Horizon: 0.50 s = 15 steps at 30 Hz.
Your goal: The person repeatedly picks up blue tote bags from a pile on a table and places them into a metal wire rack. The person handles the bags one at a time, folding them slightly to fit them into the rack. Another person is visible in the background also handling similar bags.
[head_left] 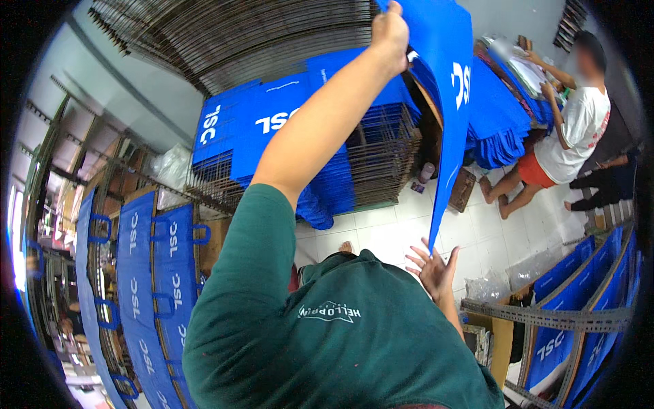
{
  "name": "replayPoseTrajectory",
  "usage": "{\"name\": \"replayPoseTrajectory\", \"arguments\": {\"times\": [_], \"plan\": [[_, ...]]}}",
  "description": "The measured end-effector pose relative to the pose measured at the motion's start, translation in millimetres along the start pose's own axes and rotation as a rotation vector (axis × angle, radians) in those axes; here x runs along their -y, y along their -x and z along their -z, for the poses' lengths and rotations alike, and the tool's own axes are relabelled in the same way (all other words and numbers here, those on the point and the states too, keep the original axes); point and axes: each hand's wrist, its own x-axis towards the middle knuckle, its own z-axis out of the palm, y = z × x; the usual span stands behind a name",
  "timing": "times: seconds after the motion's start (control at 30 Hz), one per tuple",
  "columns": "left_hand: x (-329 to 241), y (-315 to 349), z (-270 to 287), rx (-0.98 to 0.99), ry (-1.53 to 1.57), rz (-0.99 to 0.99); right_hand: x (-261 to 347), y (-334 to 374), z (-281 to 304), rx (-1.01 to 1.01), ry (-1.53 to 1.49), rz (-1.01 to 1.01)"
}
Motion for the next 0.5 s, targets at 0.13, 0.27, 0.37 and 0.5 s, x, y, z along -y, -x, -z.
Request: {"name": "replayPoseTrajectory", "arguments": {"times": [0.13, 0.27, 0.37, 0.5], "plan": [[-59.6, 31.1, 49.3, -0.109, 0.103, -0.220, 40.2, -34.9, -68.4, 0.316, -0.064, 0.073], [-117.7, 74.3, 105.9, -0.158, 0.160, -0.337, 72.6, -72.2, -102.8, 0.392, 0.066, 0.245], [-161.9, 105.1, 150.3, -0.261, 0.108, -0.501, 77.5, -93.6, -171.1, 0.414, 0.229, 0.342], [-220.5, 143.3, 208.0, -0.296, 0.089, -0.633, 49.1, -121.5, -269.5, 0.451, 0.308, 0.101]]}}
